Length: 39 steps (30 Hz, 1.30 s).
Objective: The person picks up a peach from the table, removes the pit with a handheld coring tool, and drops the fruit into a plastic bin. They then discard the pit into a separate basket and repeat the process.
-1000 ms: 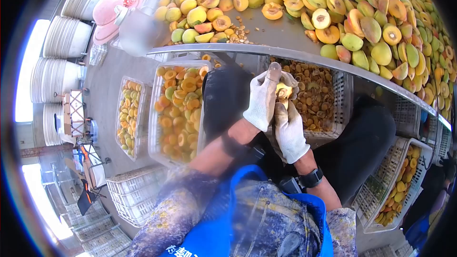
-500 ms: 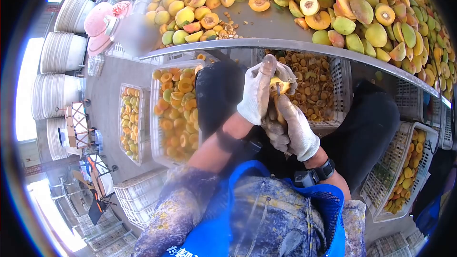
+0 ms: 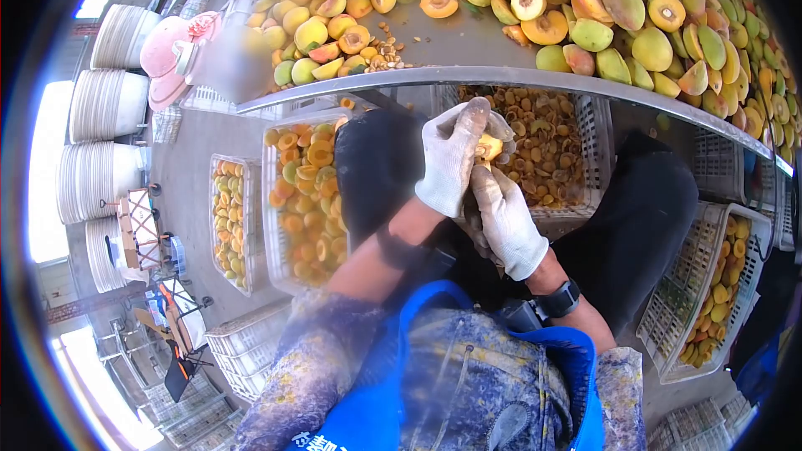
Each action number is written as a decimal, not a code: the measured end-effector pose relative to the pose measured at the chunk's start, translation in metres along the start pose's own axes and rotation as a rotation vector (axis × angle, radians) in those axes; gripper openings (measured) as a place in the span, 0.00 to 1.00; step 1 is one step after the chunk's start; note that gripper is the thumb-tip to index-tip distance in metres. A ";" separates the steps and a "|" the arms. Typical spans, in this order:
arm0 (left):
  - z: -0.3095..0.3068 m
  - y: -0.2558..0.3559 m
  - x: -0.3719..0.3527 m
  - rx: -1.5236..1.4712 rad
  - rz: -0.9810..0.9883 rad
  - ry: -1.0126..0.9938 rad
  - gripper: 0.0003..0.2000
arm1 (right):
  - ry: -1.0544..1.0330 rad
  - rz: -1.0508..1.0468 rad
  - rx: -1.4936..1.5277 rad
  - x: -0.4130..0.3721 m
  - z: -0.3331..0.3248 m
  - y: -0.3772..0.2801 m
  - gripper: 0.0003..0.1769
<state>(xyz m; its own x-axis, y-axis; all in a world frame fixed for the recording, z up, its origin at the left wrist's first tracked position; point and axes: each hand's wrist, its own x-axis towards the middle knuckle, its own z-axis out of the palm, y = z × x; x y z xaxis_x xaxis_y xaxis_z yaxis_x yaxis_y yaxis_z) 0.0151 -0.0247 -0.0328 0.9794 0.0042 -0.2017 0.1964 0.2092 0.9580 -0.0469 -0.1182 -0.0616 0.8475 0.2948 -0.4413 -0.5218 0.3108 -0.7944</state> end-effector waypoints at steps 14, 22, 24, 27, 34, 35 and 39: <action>-0.010 0.014 0.003 0.086 0.029 -0.301 0.23 | -0.371 0.419 0.465 -0.017 -0.019 -0.034 0.27; 0.001 0.016 -0.012 -0.119 0.030 -0.319 0.15 | -0.715 0.427 0.923 -0.020 -0.032 -0.002 0.27; 0.012 0.025 -0.011 -0.197 0.013 -0.297 0.18 | -0.713 0.408 1.040 -0.026 -0.031 -0.009 0.30; 0.016 0.037 -0.004 -0.257 -0.035 -0.306 0.23 | -0.966 0.317 0.993 -0.018 -0.025 -0.024 0.29; -0.049 0.085 0.022 -0.876 -0.138 -0.006 0.18 | -0.977 0.095 0.801 -0.023 0.013 -0.044 0.24; -0.075 0.092 0.025 -0.890 0.018 0.009 0.10 | -0.931 0.101 0.905 -0.030 0.017 -0.048 0.25; -0.193 0.138 -0.020 -0.252 0.253 0.367 0.11 | -0.374 0.091 1.137 -0.005 -0.031 -0.011 0.23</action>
<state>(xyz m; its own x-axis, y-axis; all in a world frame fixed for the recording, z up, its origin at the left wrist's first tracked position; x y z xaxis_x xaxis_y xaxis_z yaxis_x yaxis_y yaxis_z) 0.0133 0.1930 0.0637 0.9054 0.4185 -0.0709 -0.1066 0.3859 0.9164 -0.0422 -0.1507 -0.0633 0.8205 0.5431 -0.1786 -0.5252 0.8394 0.1400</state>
